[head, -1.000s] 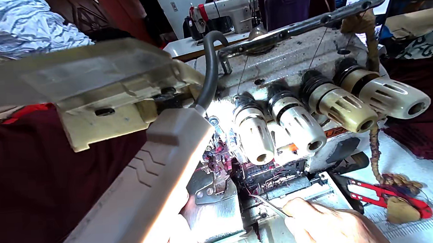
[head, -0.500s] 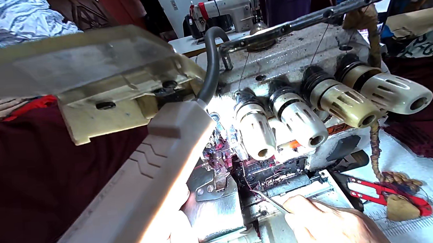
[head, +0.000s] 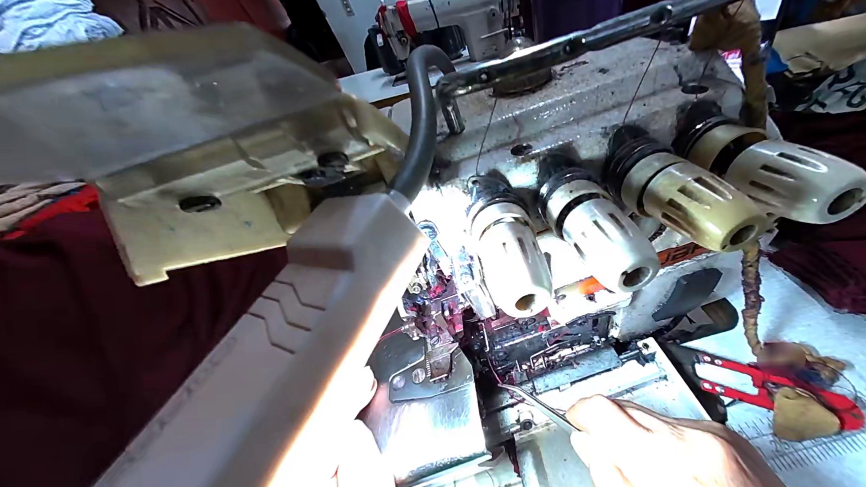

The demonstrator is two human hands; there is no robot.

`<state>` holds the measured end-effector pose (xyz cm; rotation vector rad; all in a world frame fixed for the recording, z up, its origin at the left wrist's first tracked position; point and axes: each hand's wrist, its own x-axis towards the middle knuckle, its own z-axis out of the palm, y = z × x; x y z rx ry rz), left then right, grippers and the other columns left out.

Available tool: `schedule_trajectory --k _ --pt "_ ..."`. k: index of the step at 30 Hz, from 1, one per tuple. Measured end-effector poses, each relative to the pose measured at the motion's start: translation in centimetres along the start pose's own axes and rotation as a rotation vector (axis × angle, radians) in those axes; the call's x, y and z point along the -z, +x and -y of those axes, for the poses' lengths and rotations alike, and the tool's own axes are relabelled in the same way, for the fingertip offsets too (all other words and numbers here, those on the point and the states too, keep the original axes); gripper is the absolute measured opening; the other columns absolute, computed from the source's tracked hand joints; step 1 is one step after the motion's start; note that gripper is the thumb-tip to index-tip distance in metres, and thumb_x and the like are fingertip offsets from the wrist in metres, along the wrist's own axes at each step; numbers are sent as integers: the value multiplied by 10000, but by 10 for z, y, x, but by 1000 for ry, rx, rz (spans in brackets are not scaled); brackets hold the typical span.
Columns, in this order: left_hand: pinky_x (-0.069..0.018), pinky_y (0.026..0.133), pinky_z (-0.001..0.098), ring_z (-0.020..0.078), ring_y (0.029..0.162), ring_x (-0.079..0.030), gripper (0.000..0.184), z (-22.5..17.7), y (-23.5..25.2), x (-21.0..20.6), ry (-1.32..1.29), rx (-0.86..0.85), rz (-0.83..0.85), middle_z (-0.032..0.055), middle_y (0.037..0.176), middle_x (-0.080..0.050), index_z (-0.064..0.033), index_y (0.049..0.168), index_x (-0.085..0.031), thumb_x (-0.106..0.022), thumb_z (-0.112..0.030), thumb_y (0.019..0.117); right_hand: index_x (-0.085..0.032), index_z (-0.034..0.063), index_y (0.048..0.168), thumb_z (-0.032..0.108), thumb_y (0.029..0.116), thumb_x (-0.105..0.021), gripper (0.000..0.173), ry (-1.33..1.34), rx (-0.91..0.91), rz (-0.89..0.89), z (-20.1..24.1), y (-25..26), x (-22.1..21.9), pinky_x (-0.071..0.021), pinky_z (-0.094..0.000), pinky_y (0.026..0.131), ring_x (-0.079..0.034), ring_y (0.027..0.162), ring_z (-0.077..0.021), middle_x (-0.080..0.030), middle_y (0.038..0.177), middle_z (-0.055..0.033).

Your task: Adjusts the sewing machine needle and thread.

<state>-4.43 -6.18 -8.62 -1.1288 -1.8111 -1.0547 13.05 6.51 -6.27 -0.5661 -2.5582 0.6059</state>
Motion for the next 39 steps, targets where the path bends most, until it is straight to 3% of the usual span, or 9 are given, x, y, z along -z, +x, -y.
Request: schedule_trajectory --k 39 --pt "-422 924 107 -8 990 -624 273 1 -1 0 2 2 2 178 892 -696 110 844 -606 -409 0 998 -739 8 979 85 948 -576 183 -46 28 2 1 0 0 -511 -361 486 -691 604 -248 -707 757 -134"
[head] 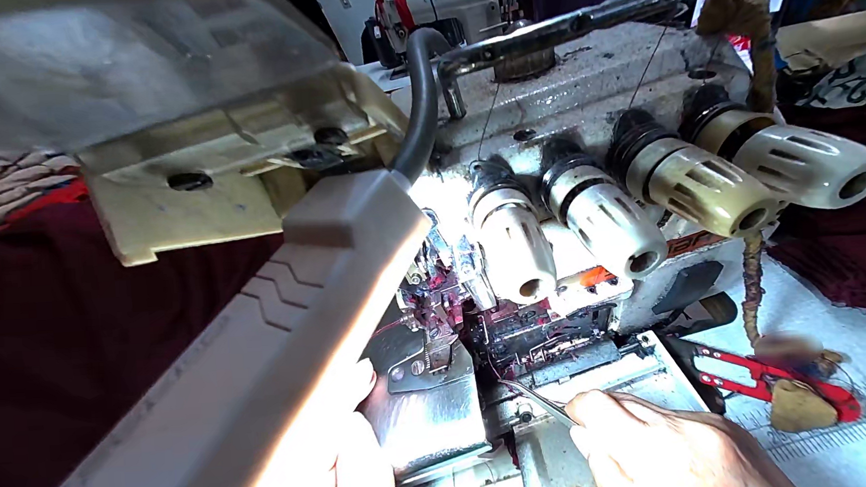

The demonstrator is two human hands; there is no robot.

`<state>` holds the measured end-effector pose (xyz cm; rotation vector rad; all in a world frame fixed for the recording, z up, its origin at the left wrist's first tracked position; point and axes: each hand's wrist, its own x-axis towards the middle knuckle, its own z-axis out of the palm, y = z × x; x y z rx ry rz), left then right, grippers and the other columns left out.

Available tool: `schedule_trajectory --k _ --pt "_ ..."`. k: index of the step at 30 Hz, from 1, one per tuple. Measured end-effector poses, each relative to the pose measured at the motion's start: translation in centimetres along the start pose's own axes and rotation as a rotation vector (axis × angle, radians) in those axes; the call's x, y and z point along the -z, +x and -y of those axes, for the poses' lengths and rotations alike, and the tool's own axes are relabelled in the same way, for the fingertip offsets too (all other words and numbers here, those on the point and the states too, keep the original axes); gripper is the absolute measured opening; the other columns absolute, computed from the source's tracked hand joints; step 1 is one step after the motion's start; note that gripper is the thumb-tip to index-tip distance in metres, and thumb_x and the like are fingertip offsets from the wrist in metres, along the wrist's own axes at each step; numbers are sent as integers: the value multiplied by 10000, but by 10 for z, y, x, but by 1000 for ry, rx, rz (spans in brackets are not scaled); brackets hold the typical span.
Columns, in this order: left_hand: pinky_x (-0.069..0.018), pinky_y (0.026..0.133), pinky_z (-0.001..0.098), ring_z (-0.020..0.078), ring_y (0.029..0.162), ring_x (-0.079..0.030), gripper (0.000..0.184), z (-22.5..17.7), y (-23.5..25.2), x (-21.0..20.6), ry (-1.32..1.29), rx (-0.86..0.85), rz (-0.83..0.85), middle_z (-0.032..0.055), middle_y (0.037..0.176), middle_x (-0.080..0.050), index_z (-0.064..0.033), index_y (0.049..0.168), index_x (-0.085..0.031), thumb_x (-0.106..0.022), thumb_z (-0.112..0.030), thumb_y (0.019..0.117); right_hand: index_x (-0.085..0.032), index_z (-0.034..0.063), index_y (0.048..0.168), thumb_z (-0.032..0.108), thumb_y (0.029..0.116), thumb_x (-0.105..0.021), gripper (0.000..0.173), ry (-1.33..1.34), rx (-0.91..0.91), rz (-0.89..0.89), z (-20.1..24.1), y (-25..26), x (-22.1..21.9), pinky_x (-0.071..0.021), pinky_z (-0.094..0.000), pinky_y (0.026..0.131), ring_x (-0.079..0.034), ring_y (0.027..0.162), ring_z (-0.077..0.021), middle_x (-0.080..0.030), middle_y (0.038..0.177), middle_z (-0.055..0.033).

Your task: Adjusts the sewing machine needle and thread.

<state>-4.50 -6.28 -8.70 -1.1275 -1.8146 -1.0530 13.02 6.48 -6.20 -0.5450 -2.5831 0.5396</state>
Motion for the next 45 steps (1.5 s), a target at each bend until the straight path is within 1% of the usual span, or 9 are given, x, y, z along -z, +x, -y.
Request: schedule_trajectory --k 9,12,16,20,25,30,34,39,45 --pt "-419 897 121 9 966 -617 284 2 -1 -1 43 -3 -9 172 901 -697 101 894 -633 -406 -20 1014 -742 21 968 91 957 -576 181 -14 22 -59 -1 0 -5 -508 -350 478 -695 609 -237 -716 763 -125" --pt "-416 883 143 51 951 -619 290 2 -1 -1 60 -2 -1 198 888 -693 104 885 -639 -402 -11 1007 -742 22 975 93 958 -575 181 -11 24 -52 -2 -1 -6 -517 -343 491 -702 623 -232 -721 777 -122" --pt "-410 879 128 30 947 -614 292 1 -1 -1 50 3 -8 180 881 -695 106 909 -651 -410 -23 1012 -746 20 987 93 960 -578 185 -9 19 -49 -2 -1 -5 -525 -338 509 -706 637 -231 -728 792 -125" --pt "-408 903 117 5 974 -610 292 0 -1 0 29 15 -3 167 910 -704 110 934 -655 -409 -28 1009 -744 16 983 84 951 -578 182 7 10 -36 -3 -1 -5 -513 -350 493 -695 615 -242 -721 776 -129" --pt "-409 908 121 8 977 -613 294 2 -2 0 25 13 -5 168 917 -705 106 941 -655 -405 -28 1015 -738 24 971 79 948 -577 172 11 11 -44 -3 1 -5 -499 -342 481 -675 585 -230 -700 739 -118" --pt "-410 905 134 14 979 -612 296 3 -3 0 18 19 -3 164 918 -706 101 938 -655 -407 -40 1017 -738 26 976 83 946 -580 171 -12 15 -56 -4 2 -6 -505 -339 484 -684 597 -228 -711 754 -115" --pt "-399 909 145 19 980 -603 300 3 -2 1 19 8 11 162 934 -704 98 977 -660 -402 -48 1027 -743 33 970 88 945 -583 170 -27 5 -60 -3 2 -7 -500 -335 474 -681 591 -226 -705 750 -113" --pt "-407 924 146 17 992 -609 300 2 -2 0 20 19 7 156 931 -708 92 944 -655 -400 -46 1023 -734 45 943 94 937 -585 157 -45 -2 -72 -2 4 -10 -485 -330 456 -669 572 -218 -687 719 -98" --pt "-408 952 137 -3 1029 -605 289 5 -3 -1 -17 8 1 134 957 -705 85 953 -646 -399 -46 1026 -735 53 938 97 920 -591 152 -68 -8 -99 1 9 -12 -486 -324 454 -667 564 -203 -681 701 -85"
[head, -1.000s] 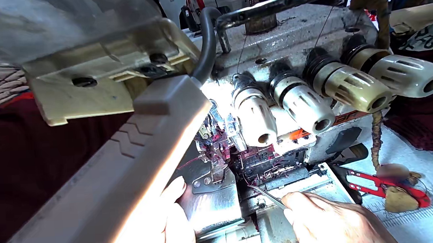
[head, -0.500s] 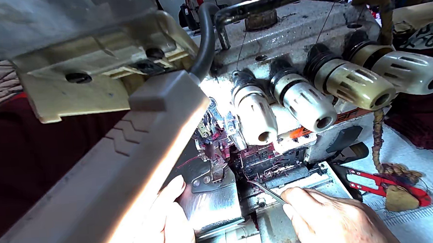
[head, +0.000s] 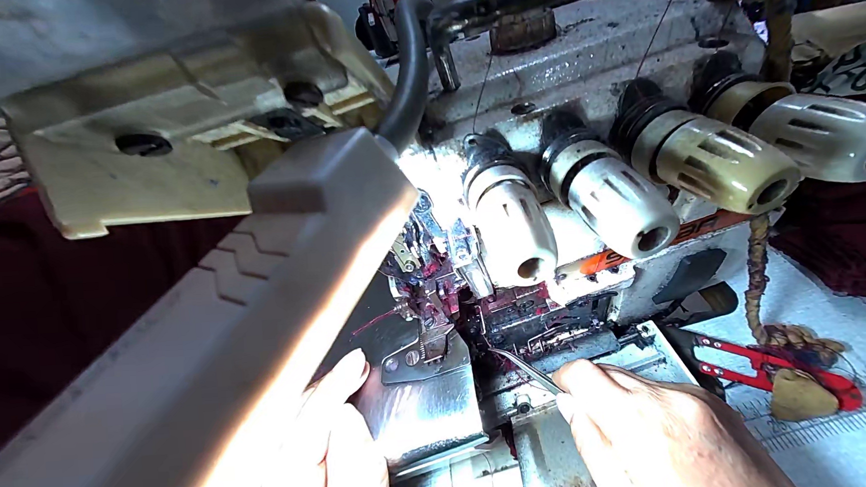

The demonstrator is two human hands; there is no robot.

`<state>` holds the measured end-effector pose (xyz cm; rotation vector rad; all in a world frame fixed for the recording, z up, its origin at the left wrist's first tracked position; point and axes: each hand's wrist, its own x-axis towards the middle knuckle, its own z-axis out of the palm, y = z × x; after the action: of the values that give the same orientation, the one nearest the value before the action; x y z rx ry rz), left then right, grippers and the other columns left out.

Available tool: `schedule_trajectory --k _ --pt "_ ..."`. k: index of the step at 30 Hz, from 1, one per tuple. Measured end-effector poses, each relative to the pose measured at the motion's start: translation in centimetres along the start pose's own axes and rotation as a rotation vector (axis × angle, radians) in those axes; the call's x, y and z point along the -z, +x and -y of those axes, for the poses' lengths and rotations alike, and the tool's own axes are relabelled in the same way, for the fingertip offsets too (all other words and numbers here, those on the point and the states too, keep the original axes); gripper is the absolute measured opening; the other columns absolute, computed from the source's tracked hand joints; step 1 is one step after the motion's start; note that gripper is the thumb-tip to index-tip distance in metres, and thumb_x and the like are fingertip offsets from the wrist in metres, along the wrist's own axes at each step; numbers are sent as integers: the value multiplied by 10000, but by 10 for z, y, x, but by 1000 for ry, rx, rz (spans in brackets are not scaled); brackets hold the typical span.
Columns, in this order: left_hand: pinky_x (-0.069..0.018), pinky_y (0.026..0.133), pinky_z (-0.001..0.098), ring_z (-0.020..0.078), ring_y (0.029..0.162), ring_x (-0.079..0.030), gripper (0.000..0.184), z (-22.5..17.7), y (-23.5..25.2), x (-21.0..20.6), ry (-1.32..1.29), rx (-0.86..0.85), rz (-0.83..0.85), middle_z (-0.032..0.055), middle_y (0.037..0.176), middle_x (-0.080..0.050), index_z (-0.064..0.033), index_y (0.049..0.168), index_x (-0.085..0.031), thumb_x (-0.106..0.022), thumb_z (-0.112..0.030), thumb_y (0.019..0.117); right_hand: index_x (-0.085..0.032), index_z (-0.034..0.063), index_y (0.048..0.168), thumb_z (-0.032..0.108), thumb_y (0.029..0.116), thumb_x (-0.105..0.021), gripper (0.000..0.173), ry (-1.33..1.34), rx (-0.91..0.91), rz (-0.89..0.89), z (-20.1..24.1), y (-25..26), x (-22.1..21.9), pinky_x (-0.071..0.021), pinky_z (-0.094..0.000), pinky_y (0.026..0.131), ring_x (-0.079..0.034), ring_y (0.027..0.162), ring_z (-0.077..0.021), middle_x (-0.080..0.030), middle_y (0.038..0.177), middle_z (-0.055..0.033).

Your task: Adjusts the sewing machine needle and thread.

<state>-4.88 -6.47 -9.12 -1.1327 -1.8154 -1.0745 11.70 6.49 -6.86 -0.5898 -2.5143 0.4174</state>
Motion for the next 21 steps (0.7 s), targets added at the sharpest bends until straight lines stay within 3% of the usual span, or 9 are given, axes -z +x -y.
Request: schedule_trajectory --k 11,21 --pt "-405 925 127 -5 1004 -601 291 -1 0 0 6 -4 -3 146 946 -703 99 969 -655 -409 -47 1023 -744 72 943 96 904 -582 168 -28 -3 -55 1 5 -6 -488 -317 456 -677 576 -195 -696 716 -73" --pt "-416 914 124 4 987 -607 293 -1 1 -2 9 -18 -17 154 922 -694 96 910 -637 -404 -42 1022 -750 57 982 148 945 -578 198 -1 -29 -9 3 3 0 -502 -322 470 -681 592 -200 -714 764 -89"
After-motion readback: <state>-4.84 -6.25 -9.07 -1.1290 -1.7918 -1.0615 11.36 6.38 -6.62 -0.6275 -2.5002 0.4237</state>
